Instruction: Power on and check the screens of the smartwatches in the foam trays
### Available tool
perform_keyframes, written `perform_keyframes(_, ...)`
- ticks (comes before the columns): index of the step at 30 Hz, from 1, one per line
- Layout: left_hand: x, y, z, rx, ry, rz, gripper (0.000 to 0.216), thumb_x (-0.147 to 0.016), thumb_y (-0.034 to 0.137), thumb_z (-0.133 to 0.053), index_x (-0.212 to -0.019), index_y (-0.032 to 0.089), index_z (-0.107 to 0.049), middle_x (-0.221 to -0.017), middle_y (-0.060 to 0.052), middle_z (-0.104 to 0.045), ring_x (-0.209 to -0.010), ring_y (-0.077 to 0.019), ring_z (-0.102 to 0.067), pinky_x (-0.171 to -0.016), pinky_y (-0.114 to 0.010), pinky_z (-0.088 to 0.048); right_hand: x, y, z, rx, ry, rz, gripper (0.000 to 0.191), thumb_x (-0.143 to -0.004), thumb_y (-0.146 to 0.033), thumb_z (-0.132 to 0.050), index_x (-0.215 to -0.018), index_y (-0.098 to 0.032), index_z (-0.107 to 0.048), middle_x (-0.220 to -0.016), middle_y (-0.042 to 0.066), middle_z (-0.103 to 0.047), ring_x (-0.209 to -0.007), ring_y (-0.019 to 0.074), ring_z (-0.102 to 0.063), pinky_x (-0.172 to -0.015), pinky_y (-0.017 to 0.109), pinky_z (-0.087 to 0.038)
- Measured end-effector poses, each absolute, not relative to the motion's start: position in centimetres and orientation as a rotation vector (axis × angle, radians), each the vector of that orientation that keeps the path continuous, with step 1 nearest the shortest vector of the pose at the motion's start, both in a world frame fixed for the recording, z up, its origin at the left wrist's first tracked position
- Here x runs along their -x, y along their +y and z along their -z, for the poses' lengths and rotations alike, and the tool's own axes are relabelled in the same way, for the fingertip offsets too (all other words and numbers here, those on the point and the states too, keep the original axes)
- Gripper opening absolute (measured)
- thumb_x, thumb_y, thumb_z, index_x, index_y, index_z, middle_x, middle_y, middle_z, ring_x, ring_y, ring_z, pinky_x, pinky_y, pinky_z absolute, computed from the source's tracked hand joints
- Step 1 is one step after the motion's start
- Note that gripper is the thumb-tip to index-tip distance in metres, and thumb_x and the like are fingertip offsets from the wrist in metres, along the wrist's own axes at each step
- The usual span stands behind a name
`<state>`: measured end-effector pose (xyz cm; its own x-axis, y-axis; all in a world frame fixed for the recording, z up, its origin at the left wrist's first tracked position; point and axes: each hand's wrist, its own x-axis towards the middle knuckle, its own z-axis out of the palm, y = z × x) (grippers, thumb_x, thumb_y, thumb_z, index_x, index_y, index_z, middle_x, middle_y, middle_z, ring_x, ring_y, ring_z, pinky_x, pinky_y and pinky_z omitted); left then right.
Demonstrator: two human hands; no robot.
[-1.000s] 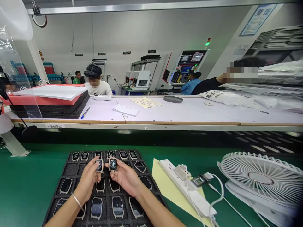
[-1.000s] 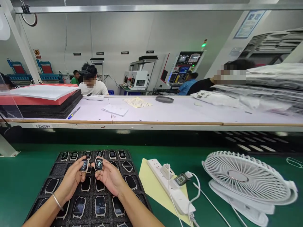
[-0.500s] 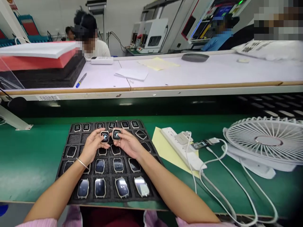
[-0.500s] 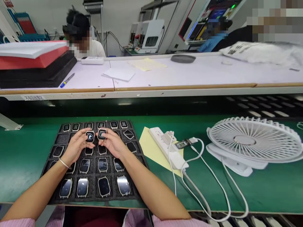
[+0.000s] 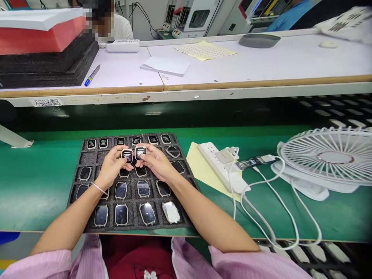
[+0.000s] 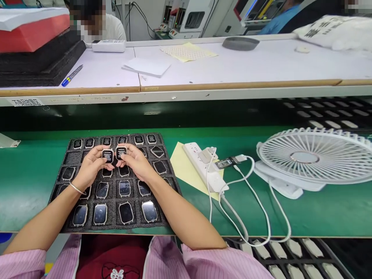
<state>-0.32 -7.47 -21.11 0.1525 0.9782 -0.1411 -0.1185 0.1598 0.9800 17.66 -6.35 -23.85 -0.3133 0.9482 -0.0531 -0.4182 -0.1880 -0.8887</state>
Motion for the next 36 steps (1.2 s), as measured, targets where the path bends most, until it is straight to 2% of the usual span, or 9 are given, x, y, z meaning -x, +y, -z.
perform_keyframes(6, 0.27, -7.58, 21.01, -1.072, 1.070, -1.055, 0.042, -0.070, 0.022, -0.067, -0.111, 0.018, -0.057, -0.098, -0.001, -0.068, -0.058, -0.0120, -0.071, -0.060, -0.026, -0.060, -17.74, -6.35, 23.83, 0.818, -1.025, -1.669, 0.036, -0.080, -0.026, -0.074, -0.113, -0.021, -0.059, -0.089, 0.000, -0.072, -0.061, 0.0100, -0.066, -0.061, 0.026, -0.049)
perform_keyframes(12, 0.14, -7.58, 21.05, -1.072, 1.061, -1.071, 0.041, -0.071, 0.021, -0.068, -0.110, 0.019, -0.057, -0.096, 0.000, -0.068, -0.058, -0.0119, -0.071, -0.060, -0.025, -0.060, -17.77, -6.55, 23.69, 0.781, -1.066, -1.646, 0.041, -0.077, -0.019, -0.071, -0.115, -0.022, -0.059, -0.093, 0.000, -0.069, -0.066, 0.0114, -0.065, -0.064, 0.028, -0.050)
perform_keyframes(20, 0.09, -7.39, 21.40, -1.073, 1.082, -1.085, 0.037, -0.074, 0.023, -0.070, -0.109, 0.018, -0.058, -0.098, -0.001, -0.069, -0.056, -0.0107, -0.070, -0.057, -0.024, -0.060, -17.67, -6.54, 23.78, 0.781, -1.102, -1.637, 0.042, -0.075, -0.018, -0.071, -0.115, -0.023, -0.057, -0.084, -0.003, -0.064, -0.066, 0.0122, -0.064, -0.064, 0.029, -0.050)
perform_keyframes(28, 0.16, -7.44, 21.49, -1.091, 1.053, -1.079, 0.045, -0.068, 0.020, -0.071, -0.111, 0.019, -0.057, -0.106, -0.003, -0.068, -0.059, -0.0112, -0.072, -0.061, -0.026, -0.061, -17.52, -6.44, 23.90, 0.798, -1.098, -1.617, 0.049, -0.069, -0.015, -0.075, -0.113, -0.024, -0.057, -0.087, -0.004, -0.064, -0.065, 0.0104, -0.064, -0.062, 0.026, -0.048)
perform_keyframes(30, 0.16, -7.45, 21.51, -1.076, 1.064, -1.062, 0.039, -0.073, 0.027, -0.071, -0.109, 0.018, -0.057, -0.097, -0.002, -0.069, -0.057, -0.0125, -0.071, -0.058, -0.026, -0.061, -17.51, -6.43, 23.94, 0.825, -1.095, -1.613, 0.046, -0.069, -0.018, -0.077, -0.110, -0.024, -0.057, -0.085, -0.005, -0.064, -0.060, 0.0093, -0.062, -0.060, 0.025, -0.047)
perform_keyframes(33, 0.16, -7.46, 21.51, -1.043, 1.051, -1.043, 0.035, -0.080, 0.040, -0.065, -0.106, 0.017, -0.057, -0.082, -0.001, -0.069, -0.052, -0.0154, -0.070, -0.053, -0.027, -0.059, -17.52, -6.43, 23.90, 0.882, -1.039, -1.637, 0.034, -0.078, -0.034, -0.074, -0.105, -0.023, -0.058, -0.081, -0.004, -0.064, -0.054, 0.0086, -0.058, -0.055, 0.026, -0.044)
perform_keyframes(36, 0.13, -7.49, 21.42, -1.026, 1.031, -1.043, 0.036, -0.079, 0.041, -0.065, -0.105, 0.017, -0.058, -0.079, -0.001, -0.069, -0.052, -0.0167, -0.071, -0.052, -0.028, -0.058, -17.56, -6.46, 23.76, 0.892, -0.983, -1.666, 0.034, -0.081, -0.044, -0.072, -0.103, -0.022, -0.060, -0.077, -0.004, -0.064, -0.052, 0.0090, -0.057, -0.053, 0.026, -0.043)
